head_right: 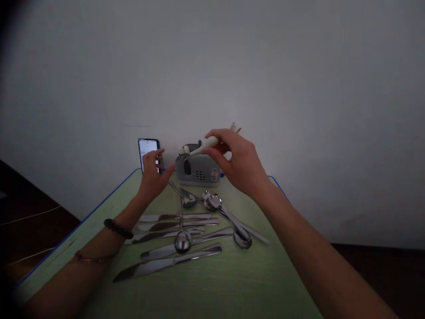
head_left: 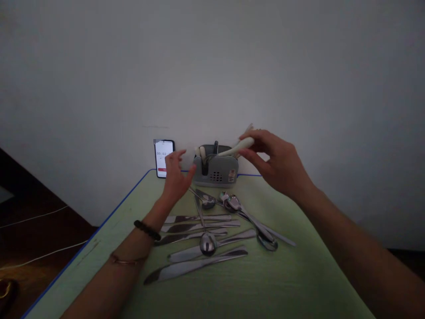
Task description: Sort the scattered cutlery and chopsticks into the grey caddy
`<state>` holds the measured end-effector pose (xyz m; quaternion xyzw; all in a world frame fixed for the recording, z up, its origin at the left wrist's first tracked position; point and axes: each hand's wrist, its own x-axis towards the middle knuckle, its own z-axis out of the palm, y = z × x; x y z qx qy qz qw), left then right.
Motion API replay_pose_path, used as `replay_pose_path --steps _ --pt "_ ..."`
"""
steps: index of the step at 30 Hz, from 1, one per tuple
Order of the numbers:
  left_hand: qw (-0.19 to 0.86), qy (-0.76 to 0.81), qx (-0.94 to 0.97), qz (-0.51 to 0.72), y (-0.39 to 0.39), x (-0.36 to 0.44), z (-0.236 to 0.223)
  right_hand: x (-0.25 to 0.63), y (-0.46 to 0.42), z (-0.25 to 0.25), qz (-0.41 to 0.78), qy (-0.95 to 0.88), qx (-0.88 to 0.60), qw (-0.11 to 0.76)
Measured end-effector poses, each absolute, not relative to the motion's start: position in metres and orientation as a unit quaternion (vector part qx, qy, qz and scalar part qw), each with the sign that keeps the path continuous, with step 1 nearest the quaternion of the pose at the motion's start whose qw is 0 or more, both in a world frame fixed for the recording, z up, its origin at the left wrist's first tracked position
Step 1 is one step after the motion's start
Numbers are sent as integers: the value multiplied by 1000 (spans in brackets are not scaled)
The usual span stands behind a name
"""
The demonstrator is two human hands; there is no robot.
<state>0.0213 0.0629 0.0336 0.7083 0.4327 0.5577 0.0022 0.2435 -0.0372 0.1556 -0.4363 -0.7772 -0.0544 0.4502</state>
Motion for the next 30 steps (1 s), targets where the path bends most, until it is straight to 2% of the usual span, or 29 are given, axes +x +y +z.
replay_pose_path --steps 4,10,17,22,30 --pt "71 475 684 550 90 29 44 231 3 176 -91 -803 -452 377" --pt "133 468 727 485 100 27 28 218 57 186 -97 -824 -494 260" --pt "115 469 725 492 103 28 28 203 98 168 -55 -841 -531 92" --pt "130 459 729 491 103 29 28 190 113 153 -33 -843 -533 60" --pt "130 455 726 499 105 29 24 169 113 129 -90 -822 -561 33"
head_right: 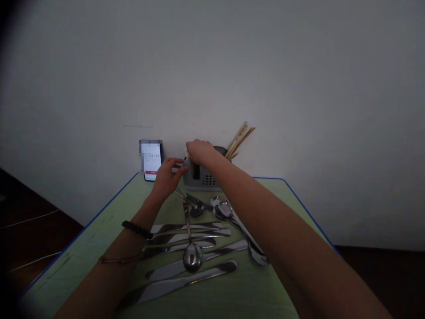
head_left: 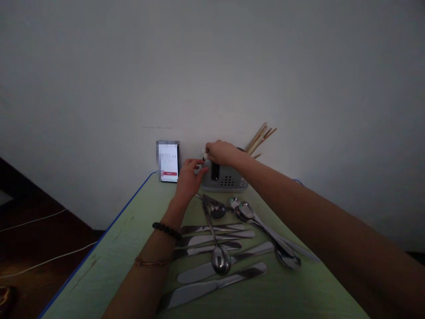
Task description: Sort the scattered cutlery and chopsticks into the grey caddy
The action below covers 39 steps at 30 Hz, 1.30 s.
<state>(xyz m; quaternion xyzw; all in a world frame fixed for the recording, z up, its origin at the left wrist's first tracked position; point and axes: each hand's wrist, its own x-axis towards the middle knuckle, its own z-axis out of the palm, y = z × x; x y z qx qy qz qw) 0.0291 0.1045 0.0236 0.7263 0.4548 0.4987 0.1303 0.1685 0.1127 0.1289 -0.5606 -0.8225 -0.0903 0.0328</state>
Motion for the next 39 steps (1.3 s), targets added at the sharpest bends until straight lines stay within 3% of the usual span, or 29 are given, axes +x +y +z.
replay_pose_path --steps 12,20,24,28,31,36,39 --pt "143 453 728 494 104 29 23 175 112 130 -52 -816 -568 95" --pt "170 454 728 486 103 29 23 197 39 98 -73 -784 -490 375" --pt "190 442 737 475 104 23 21 205 0 72 -19 -764 -467 445" --pt "211 431 744 466 101 22 17 216 -31 38 4 -763 -488 425" --pt "211 454 711 493 91 31 10 225 -52 8 -21 -765 -548 339" --pt "80 432 741 508 51 34 2 231 -69 -17 -49 -760 -607 228" --pt "72 384 843 370 18 24 -2 227 -66 -18 -33 -771 -591 234"
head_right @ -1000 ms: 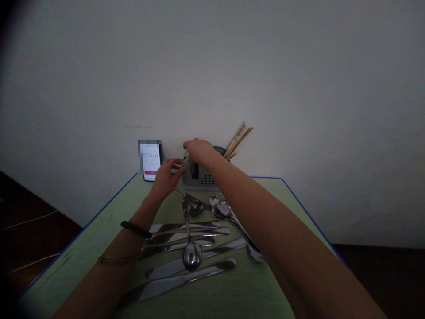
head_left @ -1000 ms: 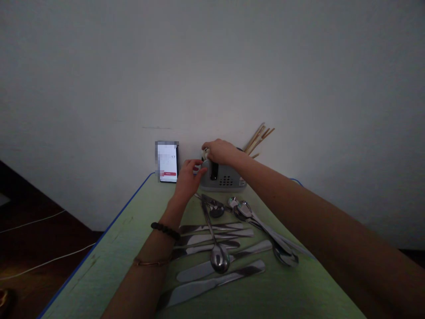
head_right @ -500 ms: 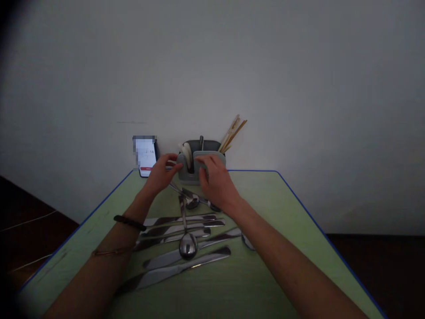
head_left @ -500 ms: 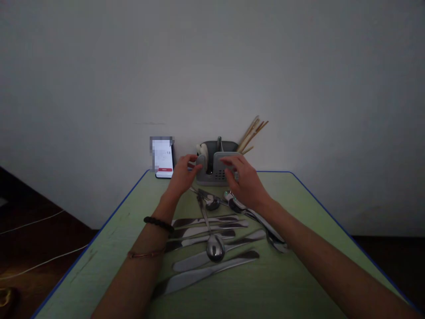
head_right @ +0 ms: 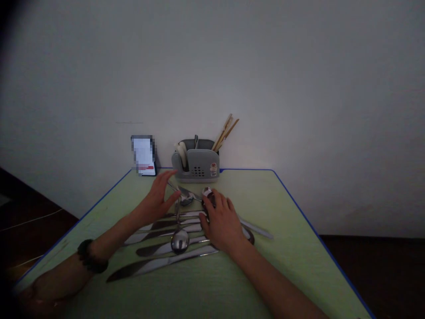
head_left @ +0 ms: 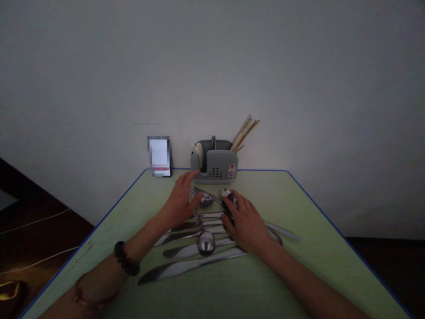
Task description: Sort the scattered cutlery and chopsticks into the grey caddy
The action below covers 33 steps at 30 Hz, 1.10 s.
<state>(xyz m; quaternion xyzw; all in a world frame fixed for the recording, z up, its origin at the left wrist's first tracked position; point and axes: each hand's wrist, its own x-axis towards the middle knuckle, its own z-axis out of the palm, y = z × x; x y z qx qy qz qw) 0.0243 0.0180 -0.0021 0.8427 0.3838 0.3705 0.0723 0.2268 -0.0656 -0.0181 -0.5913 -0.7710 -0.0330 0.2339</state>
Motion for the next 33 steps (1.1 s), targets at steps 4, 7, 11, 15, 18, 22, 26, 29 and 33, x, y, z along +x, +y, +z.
replay_pose_path --steps 4,7,11,15,18,22,26,29,33 --pt "57 379 896 224 -10 15 -18 224 -58 -22 24 -773 -572 273" --pt "40 403 894 193 -12 15 -31 227 -57 -23 55 -784 -549 285" --pt "35 393 897 199 -7 17 -35 233 -59 -21 35 -805 -530 266" --pt "48 372 900 220 -5 17 -33 234 -55 -24 -3 -808 -532 255" --pt "57 368 896 242 -7 17 -33 233 -53 -25 3 -807 -529 263" --pt "74 359 896 252 -11 18 -31 234 -55 -21 48 -795 -528 295" --pt "101 322 901 273 -12 19 -24 232 -59 -16 101 -799 -511 300" --pt "125 304 902 281 -10 19 -22 230 -61 -14 109 -809 -501 287" --pt "124 289 897 312 -7 18 -23 228 -63 -16 95 -832 -462 294"
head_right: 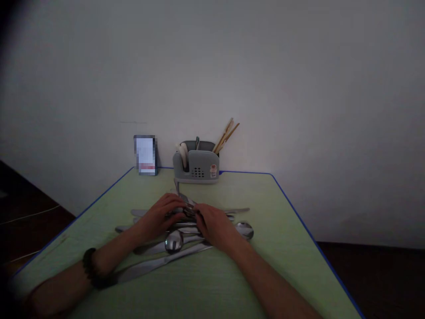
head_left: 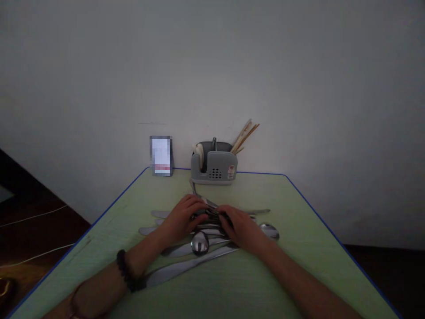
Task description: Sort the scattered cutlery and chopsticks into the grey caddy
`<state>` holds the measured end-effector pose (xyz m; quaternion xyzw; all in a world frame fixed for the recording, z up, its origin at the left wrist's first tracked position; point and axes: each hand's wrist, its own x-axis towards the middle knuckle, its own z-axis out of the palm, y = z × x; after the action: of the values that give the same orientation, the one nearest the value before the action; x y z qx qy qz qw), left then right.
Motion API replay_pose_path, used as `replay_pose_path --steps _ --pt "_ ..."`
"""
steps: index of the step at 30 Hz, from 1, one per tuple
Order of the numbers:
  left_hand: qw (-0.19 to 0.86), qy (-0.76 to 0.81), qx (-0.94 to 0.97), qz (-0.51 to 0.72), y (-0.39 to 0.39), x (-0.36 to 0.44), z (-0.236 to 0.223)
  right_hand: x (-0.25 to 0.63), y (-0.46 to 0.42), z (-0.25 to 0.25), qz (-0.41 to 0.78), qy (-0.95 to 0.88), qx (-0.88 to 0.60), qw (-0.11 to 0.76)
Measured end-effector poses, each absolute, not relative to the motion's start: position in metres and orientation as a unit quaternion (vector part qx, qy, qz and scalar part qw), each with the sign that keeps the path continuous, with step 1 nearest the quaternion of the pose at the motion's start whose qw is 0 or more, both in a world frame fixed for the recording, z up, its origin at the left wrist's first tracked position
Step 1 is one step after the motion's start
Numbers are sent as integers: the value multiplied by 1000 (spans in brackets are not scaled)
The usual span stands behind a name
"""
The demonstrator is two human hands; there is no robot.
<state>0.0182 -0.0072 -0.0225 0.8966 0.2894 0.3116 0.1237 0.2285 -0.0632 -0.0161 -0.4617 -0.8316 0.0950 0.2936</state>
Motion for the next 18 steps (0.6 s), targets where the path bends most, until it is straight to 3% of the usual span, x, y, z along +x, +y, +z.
replay_pose_path --steps 8,18 --pt "135 268 891 340 -11 19 -19 225 -61 -22 28 -842 -413 346" --pt "186 364 826 387 -13 18 -20 227 -56 -22 0 -807 -522 276"
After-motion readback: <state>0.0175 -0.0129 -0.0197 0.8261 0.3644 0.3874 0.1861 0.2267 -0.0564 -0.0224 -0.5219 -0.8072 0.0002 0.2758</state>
